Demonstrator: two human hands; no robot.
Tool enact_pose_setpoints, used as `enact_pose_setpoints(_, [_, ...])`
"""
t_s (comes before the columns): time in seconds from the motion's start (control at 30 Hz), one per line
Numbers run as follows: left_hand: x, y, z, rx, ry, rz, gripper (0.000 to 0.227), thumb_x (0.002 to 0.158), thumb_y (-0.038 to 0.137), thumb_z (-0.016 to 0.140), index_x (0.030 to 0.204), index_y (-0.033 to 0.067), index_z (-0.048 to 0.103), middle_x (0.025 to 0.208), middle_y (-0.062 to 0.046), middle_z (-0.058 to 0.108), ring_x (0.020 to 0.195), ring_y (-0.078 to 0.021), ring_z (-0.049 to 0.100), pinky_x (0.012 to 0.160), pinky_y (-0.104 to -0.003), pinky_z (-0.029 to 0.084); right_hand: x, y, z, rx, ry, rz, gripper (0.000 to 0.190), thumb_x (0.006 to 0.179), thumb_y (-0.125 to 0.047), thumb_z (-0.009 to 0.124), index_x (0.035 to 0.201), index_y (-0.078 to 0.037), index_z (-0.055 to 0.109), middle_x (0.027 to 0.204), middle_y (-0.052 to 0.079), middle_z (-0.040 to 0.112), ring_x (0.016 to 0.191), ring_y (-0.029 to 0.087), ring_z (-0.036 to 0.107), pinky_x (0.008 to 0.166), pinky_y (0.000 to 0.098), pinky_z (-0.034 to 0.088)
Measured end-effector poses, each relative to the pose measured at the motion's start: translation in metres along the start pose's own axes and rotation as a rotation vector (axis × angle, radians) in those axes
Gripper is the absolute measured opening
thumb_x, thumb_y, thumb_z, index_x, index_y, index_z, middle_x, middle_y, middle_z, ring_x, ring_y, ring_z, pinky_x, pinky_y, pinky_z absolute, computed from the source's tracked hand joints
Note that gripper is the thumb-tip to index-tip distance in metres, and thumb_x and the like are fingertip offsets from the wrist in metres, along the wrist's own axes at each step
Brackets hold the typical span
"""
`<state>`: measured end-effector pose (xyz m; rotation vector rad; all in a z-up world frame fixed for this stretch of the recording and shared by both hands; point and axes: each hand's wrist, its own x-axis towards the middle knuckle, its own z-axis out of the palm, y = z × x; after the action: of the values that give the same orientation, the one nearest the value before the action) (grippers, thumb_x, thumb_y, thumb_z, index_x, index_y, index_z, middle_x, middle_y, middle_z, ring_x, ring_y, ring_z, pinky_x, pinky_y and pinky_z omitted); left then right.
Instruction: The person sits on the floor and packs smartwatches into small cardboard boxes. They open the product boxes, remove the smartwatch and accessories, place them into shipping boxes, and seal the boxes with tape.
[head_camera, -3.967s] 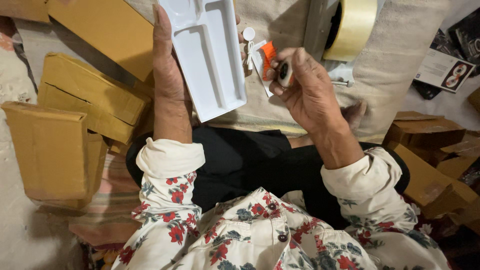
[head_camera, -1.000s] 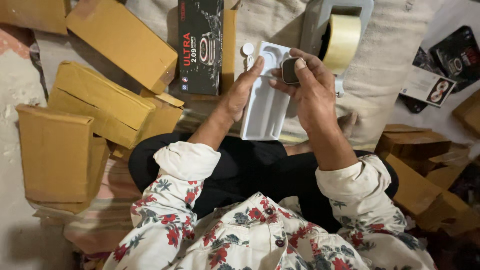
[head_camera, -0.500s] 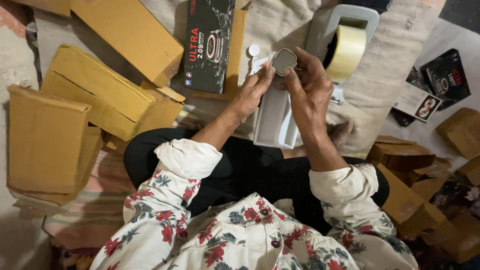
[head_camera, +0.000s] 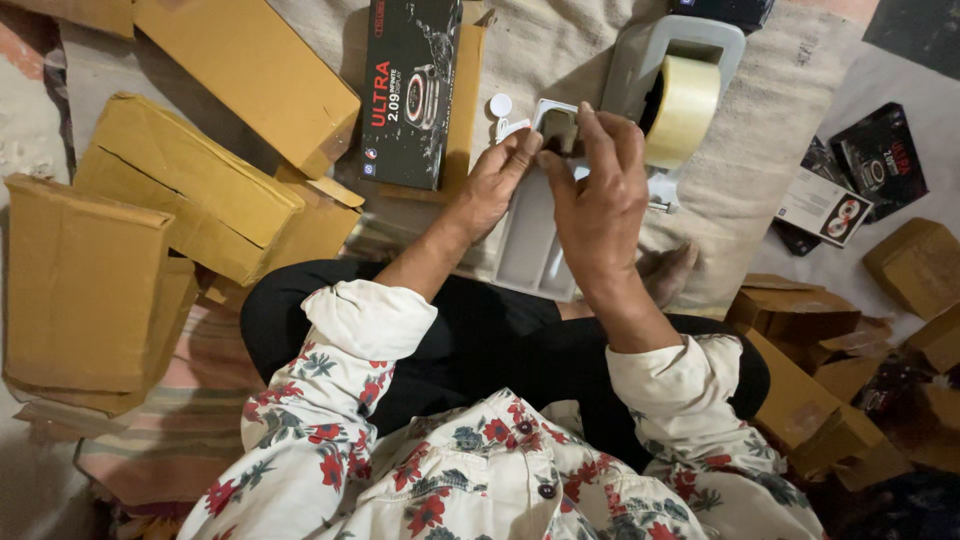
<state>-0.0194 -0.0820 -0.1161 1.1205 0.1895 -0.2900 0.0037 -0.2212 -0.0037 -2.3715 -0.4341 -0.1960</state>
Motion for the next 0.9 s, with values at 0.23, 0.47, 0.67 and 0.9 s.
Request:
enact_pose_setpoints(0.23, [-0.002,0.011,-0.005,-0.040,0.145,0.003,0.064,0.103,0.054,0.054,0.135,-0.0007,0.060,0.126,-0.006,0.063,0.121,-0.0140,0.054,0.111,-0.029,0.040,0.007,0.006,-0.012,-0.120,0.060,-0.076,0.029,0.102,-0.009,0.079,0.130,-0.004,0.070,0.131,0.011,0.066,0.122,0.027,0.057,0.102,0.0410,0.053])
enact_pose_setpoints(0.47, [-0.005,0.032,-0.001,-0.094,0.183,0.035,0.063,0.104,0.053,0.057,0.134,-0.0017,0.061,0.124,-0.007,0.064,0.119,-0.0154,0.054,0.108,-0.029,0.040,0.000,0.000,-0.011,-0.176,0.020,-0.178,0.024,0.095,-0.001,0.073,0.116,-0.010,0.077,0.139,0.019,0.058,0.131,0.033,0.053,0.109,0.0460,0.047])
enact_pose_setpoints(0.67, [-0.004,0.050,-0.009,0.079,0.252,0.133,0.053,0.095,0.045,0.074,0.124,0.0012,0.064,0.112,-0.009,0.073,0.108,-0.0199,0.067,0.101,-0.035,0.054,0.010,0.010,-0.008,0.183,0.000,0.032,0.018,0.101,0.002,0.066,0.113,-0.009,0.074,0.138,0.018,0.059,0.112,0.026,0.069,0.083,0.0318,0.062])
enact_pose_setpoints(0.9, [-0.011,0.092,-0.093,0.178,0.620,0.388,0.056,0.103,0.040,0.073,0.140,0.0029,0.055,0.128,-0.017,0.070,0.122,-0.0252,0.068,0.115,-0.042,0.055,0.010,0.038,-0.013,0.210,-0.112,0.223,0.015,0.100,0.001,0.065,0.114,0.003,0.070,0.101,0.014,0.073,0.084,0.019,0.076,0.072,0.0346,0.060])
